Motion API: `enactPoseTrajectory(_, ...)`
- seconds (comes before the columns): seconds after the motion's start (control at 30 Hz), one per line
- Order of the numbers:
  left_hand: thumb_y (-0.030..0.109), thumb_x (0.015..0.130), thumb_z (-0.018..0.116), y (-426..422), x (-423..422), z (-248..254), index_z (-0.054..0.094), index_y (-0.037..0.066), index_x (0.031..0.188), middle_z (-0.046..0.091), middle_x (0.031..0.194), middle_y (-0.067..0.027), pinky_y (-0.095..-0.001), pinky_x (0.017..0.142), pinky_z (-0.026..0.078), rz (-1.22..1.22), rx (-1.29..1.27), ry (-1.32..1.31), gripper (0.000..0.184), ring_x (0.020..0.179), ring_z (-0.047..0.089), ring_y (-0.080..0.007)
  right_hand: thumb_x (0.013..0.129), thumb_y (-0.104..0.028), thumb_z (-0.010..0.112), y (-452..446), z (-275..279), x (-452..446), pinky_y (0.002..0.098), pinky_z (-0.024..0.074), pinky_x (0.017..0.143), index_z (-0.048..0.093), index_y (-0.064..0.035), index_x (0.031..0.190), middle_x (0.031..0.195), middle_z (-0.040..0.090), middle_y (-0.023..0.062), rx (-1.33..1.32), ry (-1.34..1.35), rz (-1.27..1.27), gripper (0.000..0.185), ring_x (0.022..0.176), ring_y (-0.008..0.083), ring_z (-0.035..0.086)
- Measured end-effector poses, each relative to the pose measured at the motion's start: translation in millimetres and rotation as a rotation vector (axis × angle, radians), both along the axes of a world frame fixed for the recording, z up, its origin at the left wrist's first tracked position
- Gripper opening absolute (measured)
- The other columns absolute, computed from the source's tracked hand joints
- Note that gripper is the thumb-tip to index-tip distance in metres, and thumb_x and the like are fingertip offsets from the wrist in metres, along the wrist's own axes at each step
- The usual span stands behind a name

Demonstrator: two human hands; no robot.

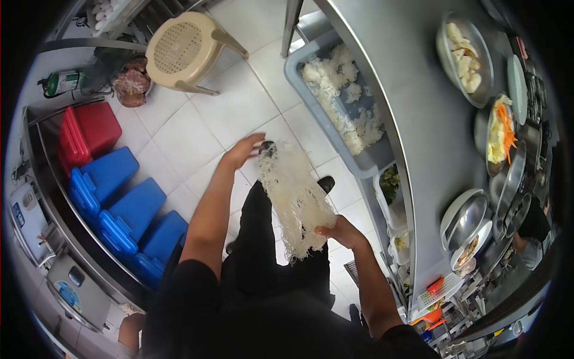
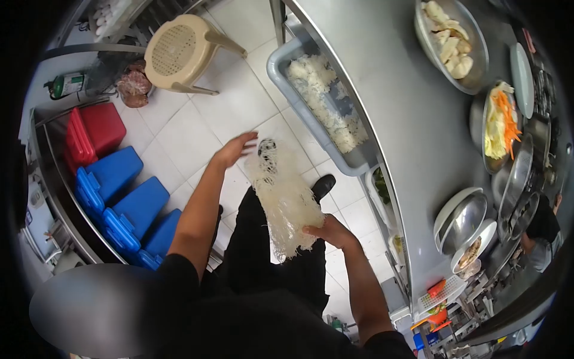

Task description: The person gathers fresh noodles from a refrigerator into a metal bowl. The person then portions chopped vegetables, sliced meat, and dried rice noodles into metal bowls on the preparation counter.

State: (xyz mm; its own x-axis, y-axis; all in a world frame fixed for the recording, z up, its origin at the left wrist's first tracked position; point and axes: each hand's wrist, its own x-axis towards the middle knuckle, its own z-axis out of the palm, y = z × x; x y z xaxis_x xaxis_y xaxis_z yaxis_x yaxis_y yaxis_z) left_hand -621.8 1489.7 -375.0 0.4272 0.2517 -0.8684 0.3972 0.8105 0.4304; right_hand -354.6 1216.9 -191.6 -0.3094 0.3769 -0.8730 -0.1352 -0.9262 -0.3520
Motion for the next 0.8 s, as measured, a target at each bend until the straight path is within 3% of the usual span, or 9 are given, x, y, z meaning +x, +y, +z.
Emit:
enactPoseTrajectory(0.03, 0.051, 0.100, 0.049, -9, -26, -5, 0.049, 0.011, 0.146, 0.051, 0.146, -0.0053, -0.0387, 0.105, 0.042, -0.004, -0.045, 0.018, 0.061, 0.128, 0.051, -0.0211, 0.088, -0.026, 0.078, 12, 6, -3, 0.0325, 0.0487, 0.095, 0.064, 0.0005, 0.127, 0.113, 0.071, 0.0061, 0.040, 0.001, 0.051, 0.049, 0.104, 0.0146, 0.062)
enactPoseTrajectory(0.1, 0.052, 0.102, 0.044, -7, -52, 59, 0.049, 0.009, 0.146, 0.049, 0.147, -0.0044, -0.0377, 0.099, 0.046, 0.232, -0.245, -0.222, 0.061, 0.123, 0.052, -0.0193, 0.088, -0.027, 0.078, 36, 24, -12, 0.0319, 0.0492, 0.094, 0.064, 0.0009, 0.126, 0.112, 0.071, 0.0063, 0.116, 0.078, -0.014, 0.050, 0.103, 0.0138, 0.062)
enactPoseTrajectory(0.23, 0.048, 0.105, 0.040, 14, -73, 161, 0.045, 0.007, 0.148, 0.051, 0.145, -0.0057, -0.0357, 0.092, 0.050, 0.400, -0.054, -0.351, 0.059, 0.109, 0.059, -0.0186, 0.088, -0.028, 0.078, 63, 55, -21, 0.0301, 0.0516, 0.088, 0.065, 0.0026, 0.124, 0.108, 0.071, 0.0070, 0.270, 0.028, 0.041, 0.049, 0.099, 0.0124, 0.063)
enactPoseTrajectory(0.3, 0.042, 0.106, 0.041, 32, -71, 210, 0.044, 0.005, 0.148, 0.052, 0.144, -0.0069, -0.0344, 0.092, 0.051, 0.372, 0.051, -0.376, 0.055, 0.108, 0.061, -0.0191, 0.090, -0.027, 0.078, 81, 85, -18, 0.0305, 0.0518, 0.086, 0.067, -0.0018, 0.122, 0.108, 0.070, 0.0031, 0.324, -0.057, 0.167, 0.042, 0.097, 0.0115, 0.062)
enactPoseTrajectory(0.43, 0.030, 0.107, 0.044, 67, -64, 293, 0.044, 0.003, 0.146, 0.051, 0.146, -0.0090, -0.0328, 0.091, 0.052, 0.358, 0.256, -0.416, 0.048, 0.113, 0.061, -0.0196, 0.088, -0.028, 0.078, 114, 154, -11, 0.0290, 0.0526, 0.080, 0.068, 0.0023, 0.117, 0.105, 0.072, 0.0050, 0.406, -0.118, 0.193, 0.044, 0.089, 0.0108, 0.063)
enactPoseTrajectory(0.67, 0.027, 0.104, 0.051, 106, 2, 414, 0.047, 0.005, 0.145, 0.057, 0.138, -0.0081, -0.0332, 0.094, 0.049, 0.170, 0.438, -0.536, 0.046, 0.114, 0.060, -0.0187, 0.088, -0.031, 0.079, 101, 266, 20, 0.0285, 0.0535, 0.080, 0.067, -0.0025, 0.121, 0.103, 0.072, 0.0037, 0.525, -0.282, -0.037, 0.045, 0.095, 0.0119, 0.063)
enactPoseTrajectory(0.8, 0.027, 0.104, 0.053, 105, 75, 468, 0.051, 0.006, 0.141, 0.061, 0.128, -0.0055, -0.0326, 0.092, 0.051, -0.009, 0.461, -0.580, 0.043, 0.108, 0.060, -0.0160, 0.088, -0.030, 0.079, 58, 300, 45, 0.0269, 0.0500, 0.071, 0.067, -0.0042, 0.120, 0.101, 0.071, 0.0010, 0.492, -0.472, -0.173, 0.043, 0.086, 0.0092, 0.061)
